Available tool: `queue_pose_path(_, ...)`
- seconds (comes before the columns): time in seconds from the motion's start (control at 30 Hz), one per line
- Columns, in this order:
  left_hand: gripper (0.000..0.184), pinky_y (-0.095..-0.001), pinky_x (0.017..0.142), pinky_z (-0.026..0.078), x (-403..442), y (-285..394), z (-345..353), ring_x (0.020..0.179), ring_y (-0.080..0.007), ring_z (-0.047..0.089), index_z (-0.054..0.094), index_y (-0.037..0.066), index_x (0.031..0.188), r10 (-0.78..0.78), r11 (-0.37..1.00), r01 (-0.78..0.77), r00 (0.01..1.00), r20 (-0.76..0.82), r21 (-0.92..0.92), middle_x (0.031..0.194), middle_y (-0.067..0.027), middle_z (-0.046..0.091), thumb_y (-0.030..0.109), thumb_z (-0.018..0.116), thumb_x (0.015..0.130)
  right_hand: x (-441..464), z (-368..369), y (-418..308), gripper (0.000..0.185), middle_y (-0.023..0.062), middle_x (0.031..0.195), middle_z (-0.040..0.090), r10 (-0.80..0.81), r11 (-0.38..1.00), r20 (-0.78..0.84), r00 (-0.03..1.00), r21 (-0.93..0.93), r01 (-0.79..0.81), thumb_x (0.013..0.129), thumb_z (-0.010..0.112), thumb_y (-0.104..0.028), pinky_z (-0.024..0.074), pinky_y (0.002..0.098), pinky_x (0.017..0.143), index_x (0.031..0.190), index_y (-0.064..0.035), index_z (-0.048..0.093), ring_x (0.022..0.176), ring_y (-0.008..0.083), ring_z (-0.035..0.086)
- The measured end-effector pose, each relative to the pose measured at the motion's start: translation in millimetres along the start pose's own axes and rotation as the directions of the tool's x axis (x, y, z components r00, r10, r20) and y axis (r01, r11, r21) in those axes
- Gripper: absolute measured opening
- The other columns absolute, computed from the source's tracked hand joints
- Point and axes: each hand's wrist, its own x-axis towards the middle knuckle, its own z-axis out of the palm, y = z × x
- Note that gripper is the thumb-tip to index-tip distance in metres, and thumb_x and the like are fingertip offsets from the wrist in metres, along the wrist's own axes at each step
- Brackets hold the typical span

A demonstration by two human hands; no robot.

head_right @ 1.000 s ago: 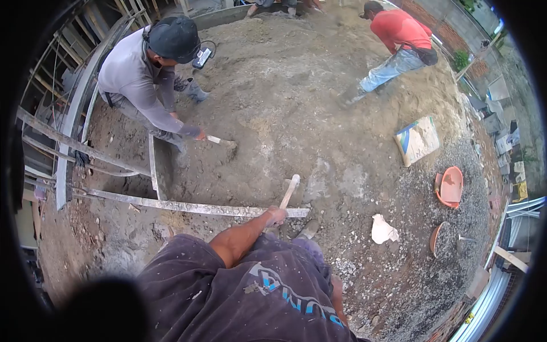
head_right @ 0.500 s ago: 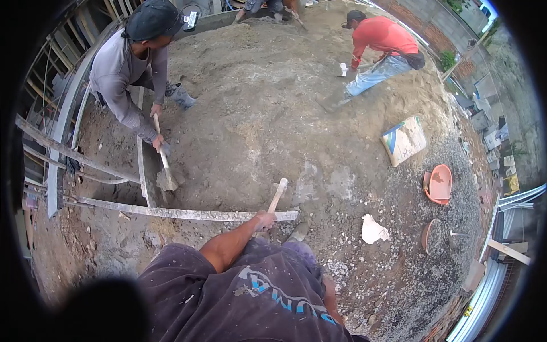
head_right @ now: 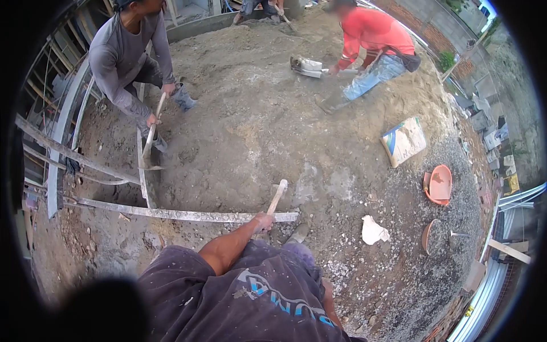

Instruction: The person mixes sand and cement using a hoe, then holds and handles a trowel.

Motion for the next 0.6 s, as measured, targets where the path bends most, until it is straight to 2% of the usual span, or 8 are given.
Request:
queue_pose_path(0.13,0.013,-0.0335,0.032,0.033,26,-9,-3,0.039,-0.0167,0.049,0.060,0.007,0.073,0.029,0.976,-0.032,0.999,0.015,0.217,0.053,-0.0051,0.052,0.018,0.061,0.078,15,-6,-2,0.025,0.0178,0.082,0.063,0.087,0.996,0.055,0.995,-0.025,-0.086,0.086,0.054,-0.028,0.0467,0.0381,0.065,0.091,-0.0057,0.064,0.073,0.0317,0.061)
queue_pose_path(0.33,0.019,-0.0340,0.034,0.034,21,-6,3,0.040,-0.0189,0.049,0.060,0.006,0.072,-0.008,0.987,0.019,0.998,-0.069,0.160,0.053,-0.0070,0.052,0.024,0.061,0.077,36,-18,-5,0.025,0.0174,0.083,0.064,0.119,0.992,0.100,0.988,-0.055,-0.114,0.086,0.054,-0.027,0.0472,0.0385,0.066,0.091,-0.0053,0.064,0.074,0.0321,0.062)
queue_pose_path(0.6,0.019,-0.0369,0.036,0.036,25,-4,0,0.041,-0.0199,0.051,0.059,0.005,0.070,-0.001,0.986,0.006,1.000,-0.028,0.168,0.054,-0.0066,0.054,0.024,0.059,0.077,71,-29,-2,0.024,0.0169,0.084,0.065,0.130,0.988,0.152,0.980,-0.101,-0.115,0.086,0.054,-0.026,0.0477,0.0391,0.067,0.091,-0.0049,0.065,0.075,0.0326,0.062)
